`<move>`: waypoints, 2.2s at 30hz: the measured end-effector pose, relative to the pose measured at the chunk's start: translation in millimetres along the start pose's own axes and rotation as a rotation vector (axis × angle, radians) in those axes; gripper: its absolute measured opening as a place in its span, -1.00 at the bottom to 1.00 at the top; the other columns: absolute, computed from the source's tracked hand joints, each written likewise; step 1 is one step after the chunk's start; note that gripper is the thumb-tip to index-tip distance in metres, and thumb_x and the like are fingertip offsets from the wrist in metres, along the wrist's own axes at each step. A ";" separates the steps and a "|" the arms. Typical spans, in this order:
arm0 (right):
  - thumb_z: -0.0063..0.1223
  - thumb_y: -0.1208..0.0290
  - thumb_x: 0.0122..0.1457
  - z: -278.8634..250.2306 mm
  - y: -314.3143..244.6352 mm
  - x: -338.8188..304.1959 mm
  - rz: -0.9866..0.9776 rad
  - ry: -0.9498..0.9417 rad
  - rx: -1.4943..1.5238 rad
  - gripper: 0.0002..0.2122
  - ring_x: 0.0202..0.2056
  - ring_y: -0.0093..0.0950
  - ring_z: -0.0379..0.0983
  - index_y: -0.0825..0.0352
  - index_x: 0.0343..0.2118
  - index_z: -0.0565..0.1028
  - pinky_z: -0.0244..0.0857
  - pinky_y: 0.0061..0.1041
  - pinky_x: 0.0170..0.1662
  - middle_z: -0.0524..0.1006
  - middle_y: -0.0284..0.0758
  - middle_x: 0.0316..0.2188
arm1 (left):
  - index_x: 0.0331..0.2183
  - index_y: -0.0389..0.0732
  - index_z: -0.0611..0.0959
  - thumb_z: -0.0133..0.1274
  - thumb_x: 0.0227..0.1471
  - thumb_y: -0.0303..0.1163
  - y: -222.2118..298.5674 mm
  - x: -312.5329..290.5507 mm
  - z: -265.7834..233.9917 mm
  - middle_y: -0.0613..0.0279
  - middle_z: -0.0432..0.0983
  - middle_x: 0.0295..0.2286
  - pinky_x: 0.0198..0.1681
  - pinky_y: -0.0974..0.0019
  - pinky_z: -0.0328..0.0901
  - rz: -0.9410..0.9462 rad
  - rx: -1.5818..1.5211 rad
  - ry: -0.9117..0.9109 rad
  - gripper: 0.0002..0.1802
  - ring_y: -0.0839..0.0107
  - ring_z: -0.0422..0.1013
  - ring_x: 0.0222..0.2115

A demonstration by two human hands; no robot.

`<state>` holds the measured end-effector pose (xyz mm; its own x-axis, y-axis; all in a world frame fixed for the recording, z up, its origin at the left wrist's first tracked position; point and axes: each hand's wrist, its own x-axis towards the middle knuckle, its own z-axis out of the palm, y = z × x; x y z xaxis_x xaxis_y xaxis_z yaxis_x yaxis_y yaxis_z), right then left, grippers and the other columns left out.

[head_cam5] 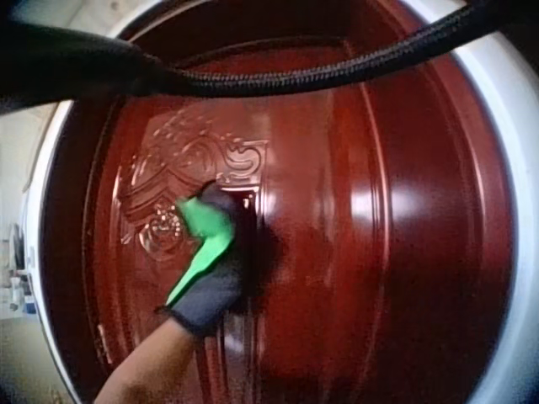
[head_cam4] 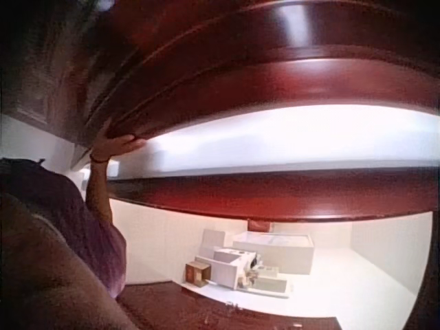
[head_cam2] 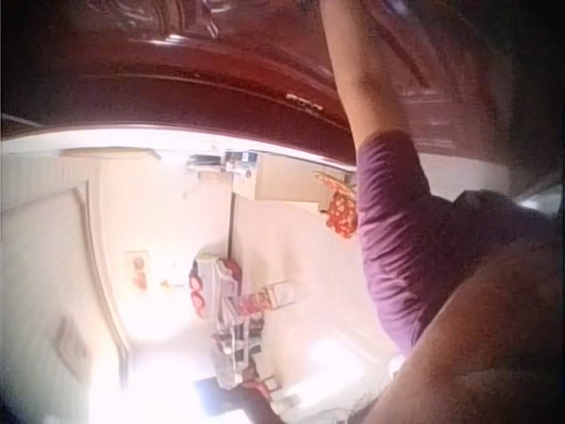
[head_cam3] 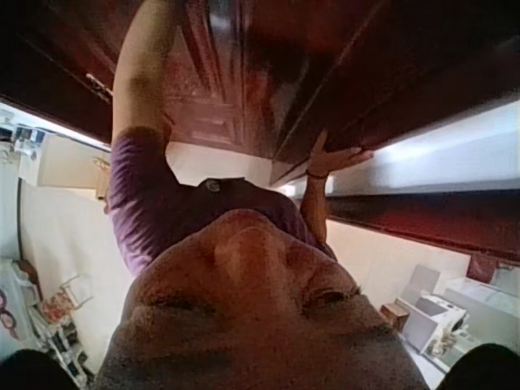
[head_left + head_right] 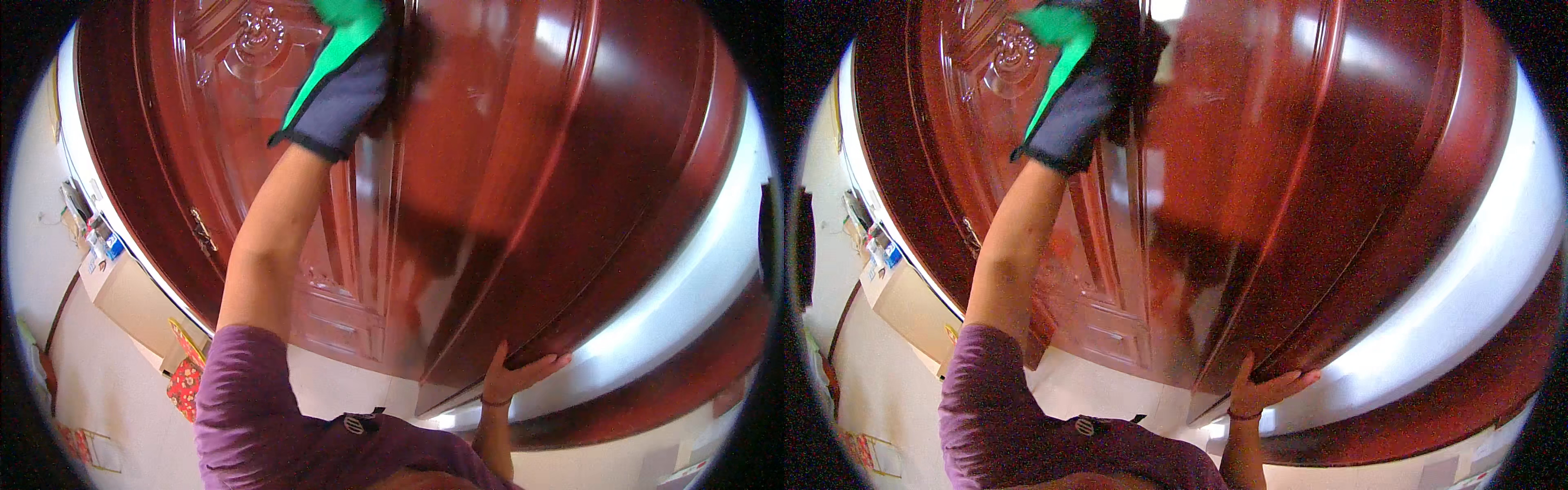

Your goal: The person wipes a door with a cloth, moves medicine packets on a desk, adjusts a standing fan, and then wipes the desk surface.

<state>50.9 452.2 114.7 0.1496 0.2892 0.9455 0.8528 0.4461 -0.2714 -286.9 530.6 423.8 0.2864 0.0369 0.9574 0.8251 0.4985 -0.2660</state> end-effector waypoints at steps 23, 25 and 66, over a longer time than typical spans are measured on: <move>0.10 0.28 -0.05 -7.0 6.8 -6.2 0.046 -0.078 0.035 -0.19 0.17 0.02 -0.34 0.18 0.18 -0.21 -0.36 0.00 0.14 -0.31 -0.03 0.18 | 0.05 0.29 0.23 -0.20 -0.10 0.16 79.1 -47.2 8.4 0.34 0.19 0.02 0.15 -0.01 -0.27 0.711 -0.661 -0.307 -0.38 0.34 0.06 0.05; 0.10 0.29 -0.05 -9.9 5.3 -3.3 0.063 -0.057 0.007 -0.19 0.17 0.02 -0.33 0.18 0.18 -0.21 -0.35 0.00 0.13 -0.29 -0.02 0.17 | 0.02 0.23 0.28 -0.14 -0.16 0.14 61.2 19.5 13.5 0.24 0.28 -0.04 0.08 -0.02 -0.15 0.594 -0.562 -0.321 -0.35 0.26 0.15 0.01; -0.07 0.10 0.04 -2.9 -5.8 19.0 -0.010 0.086 -0.009 -0.30 0.12 0.07 -0.16 0.31 0.15 -0.10 -0.16 0.03 0.08 -0.17 0.08 0.14 | 0.06 0.14 0.23 -0.15 -0.11 0.10 101.4 -132.2 6.5 0.53 0.37 -0.26 0.19 -0.02 -0.35 0.620 -0.748 -0.165 -0.34 0.48 0.16 -0.17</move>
<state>50.2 452.6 134.8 0.1834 0.2105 0.9602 0.8587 0.4413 -0.2607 -244.2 582.0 271.0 0.7476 0.2554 0.6131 0.6636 -0.3248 -0.6739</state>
